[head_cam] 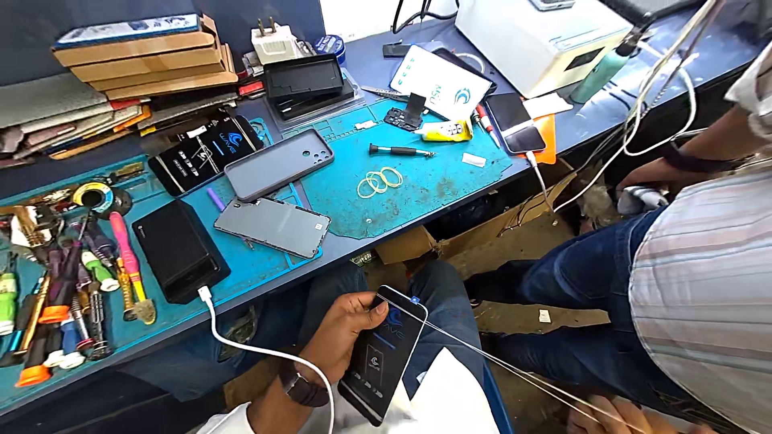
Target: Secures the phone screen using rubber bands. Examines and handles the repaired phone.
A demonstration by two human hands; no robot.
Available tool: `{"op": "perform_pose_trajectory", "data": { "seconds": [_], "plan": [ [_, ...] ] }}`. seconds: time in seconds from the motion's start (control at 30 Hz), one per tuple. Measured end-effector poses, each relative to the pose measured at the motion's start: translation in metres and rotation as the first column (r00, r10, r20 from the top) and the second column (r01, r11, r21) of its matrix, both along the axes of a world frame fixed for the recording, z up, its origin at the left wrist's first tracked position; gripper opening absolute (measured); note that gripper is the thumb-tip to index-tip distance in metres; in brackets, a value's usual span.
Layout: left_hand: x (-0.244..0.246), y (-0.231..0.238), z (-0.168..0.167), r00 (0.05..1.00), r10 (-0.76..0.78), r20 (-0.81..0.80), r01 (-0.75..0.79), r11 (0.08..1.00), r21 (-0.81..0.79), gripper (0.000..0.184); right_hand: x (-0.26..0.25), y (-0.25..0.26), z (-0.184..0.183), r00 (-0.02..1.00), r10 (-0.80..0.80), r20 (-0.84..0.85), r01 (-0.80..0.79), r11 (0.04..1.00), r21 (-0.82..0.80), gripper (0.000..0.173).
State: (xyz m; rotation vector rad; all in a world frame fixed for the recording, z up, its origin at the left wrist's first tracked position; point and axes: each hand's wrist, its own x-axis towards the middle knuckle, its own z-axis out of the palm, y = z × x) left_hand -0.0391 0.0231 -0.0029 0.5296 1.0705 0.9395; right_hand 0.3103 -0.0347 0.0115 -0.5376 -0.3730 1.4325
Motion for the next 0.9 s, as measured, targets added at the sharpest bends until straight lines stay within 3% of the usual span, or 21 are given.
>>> {"op": "perform_pose_trajectory", "data": {
  "seconds": [0.1, 0.2, 0.3, 0.37, 0.43, 0.5, 0.57, 0.63, 0.67, 0.73, 0.83, 0.9],
  "plan": [
    [0.009, -0.007, 0.001, 0.997, 0.051, -0.057, -0.041, 0.987, 0.157, 0.019, -0.007, 0.016, -0.028, 0.994, 0.065, -0.086, -0.078, 0.985, -0.157, 0.059],
    [0.013, -0.014, 0.005, 0.977, 0.096, -0.19, -0.014, 0.919, 0.393, 0.017, -0.024, 0.036, -0.045, 0.949, 0.312, -0.041, -0.314, 0.945, -0.096, 0.072],
    [0.015, -0.018, 0.006, 0.911, 0.137, -0.39, 0.132, 0.798, 0.588, 0.019, -0.054, 0.058, -0.046, 0.833, 0.553, 0.012, -0.553, 0.833, -0.006, 0.082],
    [0.014, -0.018, 0.002, 0.807, 0.174, -0.564, 0.281, 0.727, 0.626, 0.024, -0.073, 0.07, -0.04, 0.736, 0.676, 0.031, -0.675, 0.737, -0.025, 0.084],
    [0.014, -0.019, -0.001, 0.6, 0.23, -0.766, 0.478, 0.665, 0.574, 0.031, -0.09, 0.078, -0.026, 0.647, 0.744, 0.168, -0.73, 0.668, -0.145, 0.077],
    [0.015, -0.02, -0.001, 0.336, 0.226, -0.914, 0.689, 0.603, 0.402, 0.03, -0.107, 0.08, -0.007, 0.523, 0.76, 0.386, -0.713, 0.638, -0.291, 0.063],
    [0.021, -0.019, 0.006, 0.111, 0.056, -0.992, 0.797, 0.591, 0.122, 0.022, -0.127, 0.074, 0.012, 0.386, 0.733, 0.56, -0.694, 0.631, -0.348, 0.05],
    [0.027, -0.014, 0.014, -0.024, -0.131, -0.991, 0.801, 0.591, -0.097, 0.023, -0.136, 0.063, 0.02, 0.285, 0.586, 0.759, -0.711, 0.66, -0.243, 0.043],
    [0.026, -0.01, 0.016, -0.031, -0.225, -0.974, 0.783, 0.599, -0.164, 0.024, -0.135, 0.059, 0.021, 0.234, 0.456, 0.859, -0.726, 0.67, -0.158, 0.045],
    [0.015, -0.003, 0.011, 0.082, -0.318, -0.944, 0.747, 0.647, -0.153, 0.027, -0.129, 0.054, 0.012, 0.144, 0.183, 0.972, -0.731, 0.682, -0.02, 0.043],
    [-0.005, 0.003, -0.007, 0.496, -0.345, -0.797, 0.617, 0.786, 0.044, 0.03, -0.122, 0.048, -0.019, -0.031, -0.002, 1.0, -0.62, 0.785, -0.017, 0.033],
    [-0.004, 0.004, -0.012, 0.677, -0.316, -0.665, 0.53, 0.836, 0.142, 0.026, -0.123, 0.046, -0.033, -0.08, -0.046, 0.996, -0.496, 0.869, 0.0, 0.03]
  ]
}}
